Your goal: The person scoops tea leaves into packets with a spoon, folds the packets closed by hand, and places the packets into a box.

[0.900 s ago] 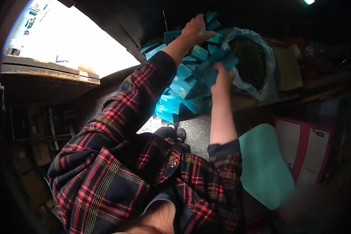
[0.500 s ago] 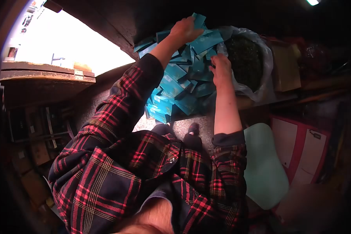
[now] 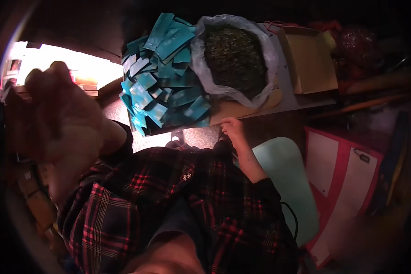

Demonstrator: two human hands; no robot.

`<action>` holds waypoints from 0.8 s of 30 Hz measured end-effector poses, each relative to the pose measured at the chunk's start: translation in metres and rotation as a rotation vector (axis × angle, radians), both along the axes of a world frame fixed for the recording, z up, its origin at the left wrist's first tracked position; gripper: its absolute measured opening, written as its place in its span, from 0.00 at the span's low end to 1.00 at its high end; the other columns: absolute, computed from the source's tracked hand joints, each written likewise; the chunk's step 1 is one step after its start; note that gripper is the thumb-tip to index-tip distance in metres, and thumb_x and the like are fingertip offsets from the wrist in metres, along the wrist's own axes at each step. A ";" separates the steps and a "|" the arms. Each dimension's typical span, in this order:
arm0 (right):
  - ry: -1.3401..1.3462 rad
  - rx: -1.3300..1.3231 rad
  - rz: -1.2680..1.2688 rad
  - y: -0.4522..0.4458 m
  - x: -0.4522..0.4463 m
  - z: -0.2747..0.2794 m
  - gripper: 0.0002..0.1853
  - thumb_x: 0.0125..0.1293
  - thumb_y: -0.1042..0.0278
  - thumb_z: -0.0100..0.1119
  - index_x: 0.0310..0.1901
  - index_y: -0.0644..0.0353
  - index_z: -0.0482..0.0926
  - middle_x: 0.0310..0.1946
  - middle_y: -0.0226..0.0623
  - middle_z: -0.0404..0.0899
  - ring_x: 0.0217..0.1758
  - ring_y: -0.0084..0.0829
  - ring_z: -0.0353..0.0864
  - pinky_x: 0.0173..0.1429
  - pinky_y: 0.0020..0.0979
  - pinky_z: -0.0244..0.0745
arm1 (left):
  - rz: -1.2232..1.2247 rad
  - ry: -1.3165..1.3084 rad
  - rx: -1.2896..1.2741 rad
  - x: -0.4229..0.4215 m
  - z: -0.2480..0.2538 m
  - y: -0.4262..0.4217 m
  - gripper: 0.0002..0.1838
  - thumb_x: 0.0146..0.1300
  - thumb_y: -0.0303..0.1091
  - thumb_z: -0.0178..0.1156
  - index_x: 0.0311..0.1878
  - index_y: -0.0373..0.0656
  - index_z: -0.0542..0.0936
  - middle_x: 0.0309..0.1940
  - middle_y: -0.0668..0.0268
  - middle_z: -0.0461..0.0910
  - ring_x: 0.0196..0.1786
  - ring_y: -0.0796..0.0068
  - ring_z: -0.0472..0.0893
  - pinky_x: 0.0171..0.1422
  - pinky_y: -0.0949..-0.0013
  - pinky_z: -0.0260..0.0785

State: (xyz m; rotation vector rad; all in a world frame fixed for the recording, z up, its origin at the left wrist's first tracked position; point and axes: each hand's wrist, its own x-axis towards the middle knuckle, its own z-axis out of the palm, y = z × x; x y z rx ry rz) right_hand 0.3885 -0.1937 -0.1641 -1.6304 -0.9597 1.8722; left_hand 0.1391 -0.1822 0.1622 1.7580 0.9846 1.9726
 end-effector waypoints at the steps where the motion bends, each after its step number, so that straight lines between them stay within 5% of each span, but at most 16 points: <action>1: -0.050 -0.025 0.075 0.006 0.014 0.002 0.11 0.58 0.78 0.50 0.43 0.62 0.77 0.30 0.30 0.77 0.27 0.19 0.75 0.31 0.21 0.70 | 0.015 -0.017 0.017 0.014 0.005 -0.007 0.31 0.60 0.46 0.61 0.61 0.36 0.69 0.47 0.56 0.78 0.41 0.68 0.79 0.47 0.68 0.73; 5: -0.296 0.352 0.133 0.056 0.075 0.008 0.10 0.55 0.75 0.54 0.39 0.63 0.80 0.25 0.34 0.80 0.28 0.24 0.77 0.35 0.26 0.73 | 0.087 -0.072 0.046 0.049 0.015 -0.022 0.30 0.60 0.45 0.61 0.60 0.36 0.69 0.47 0.57 0.78 0.41 0.68 0.79 0.48 0.68 0.72; 16: -0.398 0.370 0.131 0.077 0.124 0.020 0.11 0.58 0.77 0.50 0.42 0.63 0.79 0.26 0.27 0.76 0.26 0.17 0.72 0.30 0.20 0.68 | 0.174 -0.209 0.179 0.015 0.022 -0.011 0.28 0.60 0.43 0.61 0.59 0.37 0.70 0.48 0.57 0.78 0.44 0.68 0.78 0.49 0.68 0.72; 19: -0.468 0.531 0.131 0.084 0.112 0.013 0.11 0.55 0.73 0.54 0.39 0.63 0.81 0.30 0.41 0.83 0.35 0.29 0.82 0.42 0.30 0.75 | 0.173 -0.202 0.232 -0.006 0.022 0.000 0.27 0.60 0.43 0.60 0.59 0.37 0.70 0.48 0.57 0.78 0.44 0.67 0.78 0.49 0.68 0.71; 24: -0.513 0.692 0.164 0.110 0.087 0.010 0.10 0.59 0.75 0.52 0.41 0.65 0.81 0.37 0.44 0.83 0.43 0.35 0.82 0.50 0.33 0.74 | 0.243 -0.204 0.372 -0.028 0.018 -0.005 0.26 0.60 0.42 0.60 0.58 0.37 0.70 0.49 0.57 0.78 0.45 0.67 0.78 0.50 0.67 0.71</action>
